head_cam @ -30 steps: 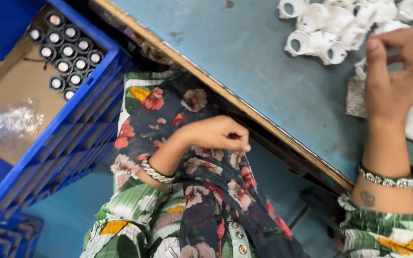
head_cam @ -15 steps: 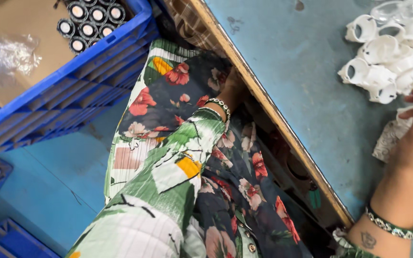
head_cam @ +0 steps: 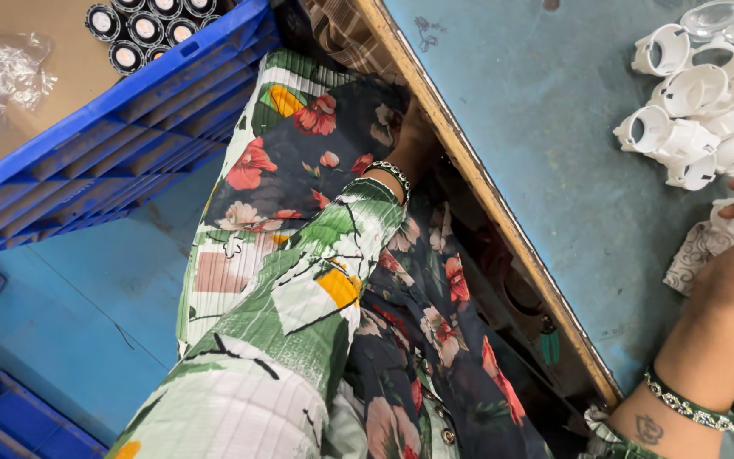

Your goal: The person repeatedly picks up small white plastic components from a pile on the table, snaps them together by hand, and places the assembled units into a blue crate. The person handles the parts one at a time throughout the clip.

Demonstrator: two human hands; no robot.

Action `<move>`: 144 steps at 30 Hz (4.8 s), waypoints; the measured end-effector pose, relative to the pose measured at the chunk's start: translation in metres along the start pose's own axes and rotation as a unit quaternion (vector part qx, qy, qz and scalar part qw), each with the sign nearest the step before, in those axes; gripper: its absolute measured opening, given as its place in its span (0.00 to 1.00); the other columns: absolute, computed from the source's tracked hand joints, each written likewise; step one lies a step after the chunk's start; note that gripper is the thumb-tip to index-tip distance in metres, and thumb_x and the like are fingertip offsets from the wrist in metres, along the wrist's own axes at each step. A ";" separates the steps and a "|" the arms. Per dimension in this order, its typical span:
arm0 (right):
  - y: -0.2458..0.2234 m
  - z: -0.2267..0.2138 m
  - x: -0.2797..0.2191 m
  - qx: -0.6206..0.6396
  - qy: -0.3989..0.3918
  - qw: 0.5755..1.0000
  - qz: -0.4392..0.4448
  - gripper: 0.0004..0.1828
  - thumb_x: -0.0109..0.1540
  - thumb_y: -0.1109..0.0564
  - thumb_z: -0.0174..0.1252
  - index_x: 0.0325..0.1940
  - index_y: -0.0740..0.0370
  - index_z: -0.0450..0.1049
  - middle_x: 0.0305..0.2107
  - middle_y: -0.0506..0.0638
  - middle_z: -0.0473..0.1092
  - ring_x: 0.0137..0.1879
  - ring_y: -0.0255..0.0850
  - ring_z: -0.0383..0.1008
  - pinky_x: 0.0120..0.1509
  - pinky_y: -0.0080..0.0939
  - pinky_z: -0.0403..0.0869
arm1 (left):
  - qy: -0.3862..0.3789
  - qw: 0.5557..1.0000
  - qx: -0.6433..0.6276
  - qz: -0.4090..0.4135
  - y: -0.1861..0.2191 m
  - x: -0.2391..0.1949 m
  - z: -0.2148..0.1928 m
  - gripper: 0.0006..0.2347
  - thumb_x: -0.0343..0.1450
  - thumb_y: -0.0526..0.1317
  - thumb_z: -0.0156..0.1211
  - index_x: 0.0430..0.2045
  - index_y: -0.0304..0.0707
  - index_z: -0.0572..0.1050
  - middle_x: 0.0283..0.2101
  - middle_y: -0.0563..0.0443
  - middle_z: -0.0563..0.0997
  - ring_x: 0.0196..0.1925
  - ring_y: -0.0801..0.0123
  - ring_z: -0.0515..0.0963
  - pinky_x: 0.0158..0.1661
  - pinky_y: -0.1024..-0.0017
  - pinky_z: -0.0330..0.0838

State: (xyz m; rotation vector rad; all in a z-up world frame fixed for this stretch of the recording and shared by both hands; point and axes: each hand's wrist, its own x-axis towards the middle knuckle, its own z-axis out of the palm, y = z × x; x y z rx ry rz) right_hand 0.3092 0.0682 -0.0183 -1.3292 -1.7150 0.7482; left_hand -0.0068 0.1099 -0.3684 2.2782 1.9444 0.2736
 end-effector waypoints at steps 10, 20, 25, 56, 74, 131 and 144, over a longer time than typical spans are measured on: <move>-0.030 0.020 0.003 0.021 0.022 0.999 -0.017 0.14 0.80 0.52 0.54 0.55 0.68 0.75 0.47 0.49 0.73 0.52 0.35 0.73 0.51 0.30 0.69 | -0.135 0.989 -0.053 -0.011 -0.001 -0.026 -0.041 0.17 0.72 0.45 0.52 0.54 0.43 0.76 0.57 0.44 0.78 0.62 0.56 0.74 0.59 0.54 0.62; -0.079 0.045 0.001 -0.006 0.017 0.994 -0.109 0.13 0.78 0.57 0.66 0.47 0.69 0.74 0.41 0.51 0.73 0.42 0.34 0.74 0.48 0.29 0.72 | -0.155 0.988 0.017 0.013 -0.003 -0.040 -0.062 0.21 0.73 0.47 0.47 0.58 0.40 0.72 0.64 0.45 0.71 0.68 0.53 0.63 0.61 0.51 0.59; -0.087 0.048 -0.001 -0.012 0.004 0.993 -0.119 0.10 0.76 0.60 0.64 0.48 0.72 0.75 0.42 0.53 0.73 0.42 0.34 0.71 0.50 0.27 0.71 | -0.079 0.997 0.020 0.007 -0.004 -0.033 -0.040 0.21 0.73 0.48 0.47 0.60 0.41 0.71 0.65 0.45 0.69 0.69 0.52 0.62 0.62 0.49 0.58; -0.087 0.047 0.000 0.010 -0.003 0.994 -0.107 0.11 0.78 0.60 0.64 0.47 0.73 0.75 0.43 0.54 0.74 0.41 0.36 0.74 0.48 0.29 0.71 | 0.073 0.997 -0.026 0.003 -0.003 -0.043 -0.066 0.19 0.73 0.47 0.51 0.56 0.42 0.75 0.62 0.42 0.74 0.67 0.47 0.67 0.63 0.46 0.58; -0.097 0.053 0.002 0.011 0.001 0.994 -0.106 0.10 0.76 0.60 0.64 0.47 0.71 0.75 0.42 0.53 0.75 0.41 0.35 0.76 0.46 0.28 0.73 | -0.118 0.993 -0.018 0.026 -0.010 -0.076 -0.104 0.18 0.70 0.46 0.51 0.54 0.51 0.77 0.61 0.49 0.74 0.65 0.53 0.67 0.58 0.42 0.54; -0.128 0.069 -0.013 -0.210 -0.084 0.942 -0.247 0.06 0.58 0.58 0.69 0.38 0.56 0.80 0.33 0.47 0.72 0.34 0.43 0.76 0.36 0.44 0.74 | 0.210 0.880 -0.375 0.203 0.049 0.052 -0.402 0.10 0.74 0.36 0.66 0.48 0.38 0.78 0.49 0.48 0.79 0.46 0.64 0.81 0.41 0.72 0.77; -0.124 0.076 -0.007 -0.121 -0.100 0.968 -0.196 0.09 0.61 0.53 0.67 0.41 0.58 0.78 0.45 0.47 0.76 0.32 0.36 0.78 0.35 0.36 0.76 | 0.153 0.929 -0.168 0.291 0.103 0.189 -0.369 0.14 0.71 0.38 0.60 0.51 0.53 0.77 0.56 0.53 0.75 0.63 0.54 0.66 0.54 0.46 0.58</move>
